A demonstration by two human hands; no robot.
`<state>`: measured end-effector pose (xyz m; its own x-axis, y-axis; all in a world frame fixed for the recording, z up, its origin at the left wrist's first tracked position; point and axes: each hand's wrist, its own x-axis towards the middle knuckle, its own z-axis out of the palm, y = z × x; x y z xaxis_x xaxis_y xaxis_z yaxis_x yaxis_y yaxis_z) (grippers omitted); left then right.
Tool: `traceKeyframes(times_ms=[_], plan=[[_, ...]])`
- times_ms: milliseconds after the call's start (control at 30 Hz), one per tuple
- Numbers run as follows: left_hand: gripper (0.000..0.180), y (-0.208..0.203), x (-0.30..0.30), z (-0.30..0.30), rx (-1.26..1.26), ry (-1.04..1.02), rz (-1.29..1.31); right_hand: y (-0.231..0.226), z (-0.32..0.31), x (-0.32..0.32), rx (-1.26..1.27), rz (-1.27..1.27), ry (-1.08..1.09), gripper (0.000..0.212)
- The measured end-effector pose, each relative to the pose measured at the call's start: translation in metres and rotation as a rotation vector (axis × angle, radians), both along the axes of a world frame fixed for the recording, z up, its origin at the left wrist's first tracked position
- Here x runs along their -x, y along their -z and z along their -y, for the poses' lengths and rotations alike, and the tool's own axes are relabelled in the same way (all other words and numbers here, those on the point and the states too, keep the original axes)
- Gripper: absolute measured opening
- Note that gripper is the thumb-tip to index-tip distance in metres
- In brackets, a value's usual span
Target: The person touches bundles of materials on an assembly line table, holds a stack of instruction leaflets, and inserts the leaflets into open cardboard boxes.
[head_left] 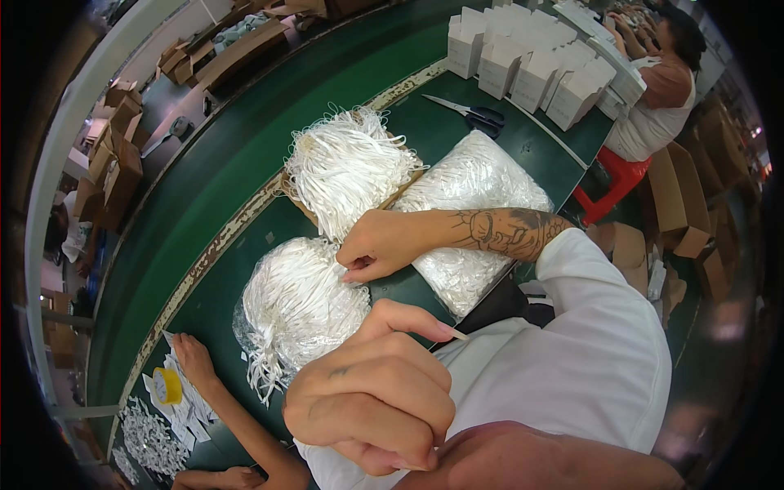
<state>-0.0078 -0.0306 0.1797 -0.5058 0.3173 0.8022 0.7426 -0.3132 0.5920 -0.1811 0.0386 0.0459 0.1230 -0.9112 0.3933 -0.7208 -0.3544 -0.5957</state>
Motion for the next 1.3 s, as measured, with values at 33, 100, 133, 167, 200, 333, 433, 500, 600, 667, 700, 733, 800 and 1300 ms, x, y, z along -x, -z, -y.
traceKeyframes(times_ms=[33, 100, 133, 167, 200, 333, 433, 500, 600, 667, 700, 733, 800, 1300], plan=[[0.014, 0.000, -0.002, 0.000, 0.002, -0.006, -0.001, -0.001, 0.001, -0.002, -0.001, -0.001, -0.005, 0.036], [0.013, 0.001, 0.000, -0.001, -0.011, -0.003, 0.005, -0.001, -0.001, 0.001, -0.007, -0.005, 0.007, 0.036], [0.013, 0.001, 0.002, -0.002, -0.011, 0.001, 0.004, -0.001, -0.003, 0.002, -0.012, -0.008, 0.013, 0.036], [0.013, 0.001, 0.003, -0.002, -0.025, 0.004, 0.009, -0.001, -0.003, 0.002, -0.012, -0.009, 0.016, 0.036], [0.012, 0.001, 0.004, -0.002, -0.039, 0.006, 0.014, -0.001, -0.004, 0.003, -0.012, -0.007, 0.018, 0.036], [0.012, 0.006, 0.011, 0.005, -0.021, -0.023, 0.011, 0.001, 0.003, 0.002, 0.006, 0.002, -0.012, 0.036], [0.013, 0.011, 0.015, 0.010, 0.027, -0.030, 0.065, 0.008, 0.008, 0.002, -0.003, -0.033, 0.007, 0.035], [0.014, 0.006, 0.015, 0.002, -0.020, 0.166, 0.215, 0.006, 0.003, 0.004, -0.018, -0.057, 0.047, 0.034], [0.021, 0.006, 0.012, 0.000, -0.020, 0.394, 0.202, -0.005, -0.001, 0.001, -0.035, -0.016, 0.031, 0.034], [0.022, 0.008, 0.004, 0.003, -0.043, 0.394, 0.225, -0.005, 0.002, -0.001, -0.034, -0.019, 0.015, 0.034], [0.022, 0.009, 0.002, 0.003, -0.072, 0.441, 0.238, -0.005, 0.004, -0.003, -0.045, -0.010, 0.020, 0.034], [0.022, 0.009, 0.001, 0.002, -0.070, 0.421, 0.243, -0.005, 0.005, -0.005, -0.056, 0.000, 0.028, 0.034], [0.024, 0.009, 0.001, 0.000, -0.089, 0.372, 0.188, -0.005, 0.005, -0.005, -0.052, -0.011, 0.013, 0.034], [0.012, 0.004, 0.004, 0.001, -0.097, 0.407, 0.085, -0.010, 0.004, -0.005, -0.072, 0.004, 0.039, 0.028]])
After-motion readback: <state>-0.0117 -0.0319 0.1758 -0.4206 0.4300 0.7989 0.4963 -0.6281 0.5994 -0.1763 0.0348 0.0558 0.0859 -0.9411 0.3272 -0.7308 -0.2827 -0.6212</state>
